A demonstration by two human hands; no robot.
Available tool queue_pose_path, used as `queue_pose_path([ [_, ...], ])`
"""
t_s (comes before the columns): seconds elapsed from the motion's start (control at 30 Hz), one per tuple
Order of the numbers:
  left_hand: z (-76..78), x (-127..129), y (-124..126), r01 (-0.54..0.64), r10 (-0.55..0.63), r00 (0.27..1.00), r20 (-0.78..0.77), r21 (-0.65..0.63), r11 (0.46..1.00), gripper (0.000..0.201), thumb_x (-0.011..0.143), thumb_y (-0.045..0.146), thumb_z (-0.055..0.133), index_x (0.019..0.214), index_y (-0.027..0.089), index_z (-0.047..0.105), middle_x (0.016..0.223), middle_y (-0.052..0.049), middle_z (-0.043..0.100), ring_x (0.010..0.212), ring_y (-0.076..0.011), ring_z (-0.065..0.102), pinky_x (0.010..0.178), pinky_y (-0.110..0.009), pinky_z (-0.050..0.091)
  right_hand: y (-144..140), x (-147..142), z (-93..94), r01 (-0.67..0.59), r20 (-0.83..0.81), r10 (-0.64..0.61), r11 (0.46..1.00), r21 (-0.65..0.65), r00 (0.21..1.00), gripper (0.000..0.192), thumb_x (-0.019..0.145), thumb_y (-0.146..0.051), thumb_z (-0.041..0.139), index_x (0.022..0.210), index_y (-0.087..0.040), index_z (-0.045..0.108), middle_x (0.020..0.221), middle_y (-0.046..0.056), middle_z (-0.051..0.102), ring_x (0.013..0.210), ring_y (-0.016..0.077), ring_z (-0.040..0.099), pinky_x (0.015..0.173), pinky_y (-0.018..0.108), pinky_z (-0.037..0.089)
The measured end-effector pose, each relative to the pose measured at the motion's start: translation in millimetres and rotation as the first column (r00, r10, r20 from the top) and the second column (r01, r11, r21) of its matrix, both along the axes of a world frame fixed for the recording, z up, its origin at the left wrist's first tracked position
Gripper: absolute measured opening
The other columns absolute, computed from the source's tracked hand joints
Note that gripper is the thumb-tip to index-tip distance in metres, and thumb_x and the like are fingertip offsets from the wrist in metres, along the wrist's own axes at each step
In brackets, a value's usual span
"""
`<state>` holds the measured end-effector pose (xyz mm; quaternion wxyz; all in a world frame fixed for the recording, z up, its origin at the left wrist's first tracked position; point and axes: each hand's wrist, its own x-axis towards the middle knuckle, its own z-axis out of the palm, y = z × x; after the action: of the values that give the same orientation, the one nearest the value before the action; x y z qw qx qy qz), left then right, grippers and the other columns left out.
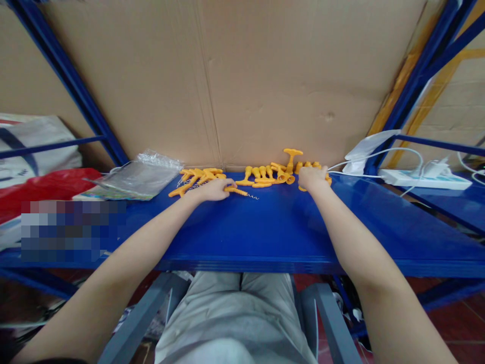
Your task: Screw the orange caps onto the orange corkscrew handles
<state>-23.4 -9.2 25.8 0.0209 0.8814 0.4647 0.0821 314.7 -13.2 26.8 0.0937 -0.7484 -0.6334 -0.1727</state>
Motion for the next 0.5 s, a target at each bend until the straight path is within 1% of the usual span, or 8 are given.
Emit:
queue_pose_path([
  [0.07,1.9,1.4,-4.5,0.008,-0.009,0.998,-0.063,-0.016,1.000,0.048,0.076,0.015,0.055,0.122,0.022,0.066,0.113,-0.007,0.075,0.101,-0.0239,0.071,0.084,-0.030,0.054,-4.1,-7.2,3.8,0.056,0.031,-0.053,0.993,-0.102,0.998,0.031,0.085,-0.025,0.061,0.112,-0.016,0.075,0.111,0.021,0.074,0.108,0.0378,0.068,0.091,0.056,0.049],
  [0.1,2.9,2.1,-6.4,0.009,-0.012,0.996,-0.085,-0.034,0.999,0.049,0.075,0.016,0.056,0.123,0.022,0.064,0.110,-0.007,0.076,0.098,-0.0236,0.071,0.082,-0.029,0.054,-5.4,-10.3,5.4,0.056,0.040,-0.051,0.989,-0.140,0.998,0.034,0.085,-0.027,0.062,0.115,-0.015,0.074,0.113,0.021,0.074,0.109,0.0375,0.067,0.090,0.053,0.050],
  [0.13,3.9,2.8,-7.9,0.006,-0.011,0.995,-0.100,-0.055,0.998,0.049,0.074,0.017,0.056,0.123,0.022,0.064,0.107,-0.006,0.076,0.096,-0.0235,0.071,0.080,-0.029,0.053,-5.9,-12.6,6.1,0.023,0.044,-0.017,0.987,-0.161,0.999,0.036,0.084,-0.029,0.065,0.116,-0.014,0.073,0.112,0.021,0.074,0.109,0.0374,0.068,0.088,0.051,0.052],
  [0.2,5.5,4.3,-10.2,-0.015,0.006,0.993,-0.119,-0.081,0.997,0.046,0.074,0.019,0.057,0.120,0.022,0.065,0.100,-0.006,0.076,0.091,-0.0242,0.071,0.076,-0.029,0.052,-3.4,-14.6,4.8,-0.084,0.035,0.093,0.977,-0.195,0.995,0.037,0.081,-0.033,0.071,0.111,-0.013,0.075,0.107,0.021,0.074,0.105,0.0371,0.069,0.083,0.046,0.055],
  [0.3,7.2,6.4,-12.9,-0.033,0.025,0.990,-0.138,-0.058,0.998,0.037,0.076,0.020,0.057,0.112,0.021,0.066,0.100,-0.007,0.076,0.092,-0.0258,0.070,0.074,-0.030,0.051,6.2,-12.5,-3.4,-0.237,-0.027,0.238,0.942,-0.237,0.971,0.033,0.076,-0.038,0.078,0.100,-0.015,0.078,0.097,0.019,0.075,0.097,0.0365,0.071,0.078,0.044,0.056],
  [0.4,8.8,7.5,-15.7,-0.032,0.025,0.986,-0.168,-0.042,0.999,0.032,0.079,0.019,0.055,0.108,0.022,0.067,0.100,-0.007,0.076,0.093,-0.0251,0.070,0.074,-0.029,0.050,15.6,-8.9,-12.8,-0.297,-0.097,0.281,0.920,-0.258,0.955,0.028,0.075,-0.037,0.080,0.094,-0.016,0.078,0.090,0.018,0.075,0.093,0.0366,0.071,0.078,0.047,0.056],
  [0.5,9.6,6.9,-17.2,-0.034,0.025,0.984,-0.178,-0.049,0.998,0.029,0.081,0.019,0.053,0.107,0.022,0.066,0.097,-0.006,0.076,0.091,-0.0235,0.070,0.073,-0.028,0.048,17.8,-7.5,-16.7,-0.313,-0.082,0.303,0.907,-0.281,0.950,0.023,0.074,-0.032,0.080,0.092,-0.018,0.079,0.086,0.016,0.075,0.088,0.0357,0.071,0.075,0.048,0.056],
])
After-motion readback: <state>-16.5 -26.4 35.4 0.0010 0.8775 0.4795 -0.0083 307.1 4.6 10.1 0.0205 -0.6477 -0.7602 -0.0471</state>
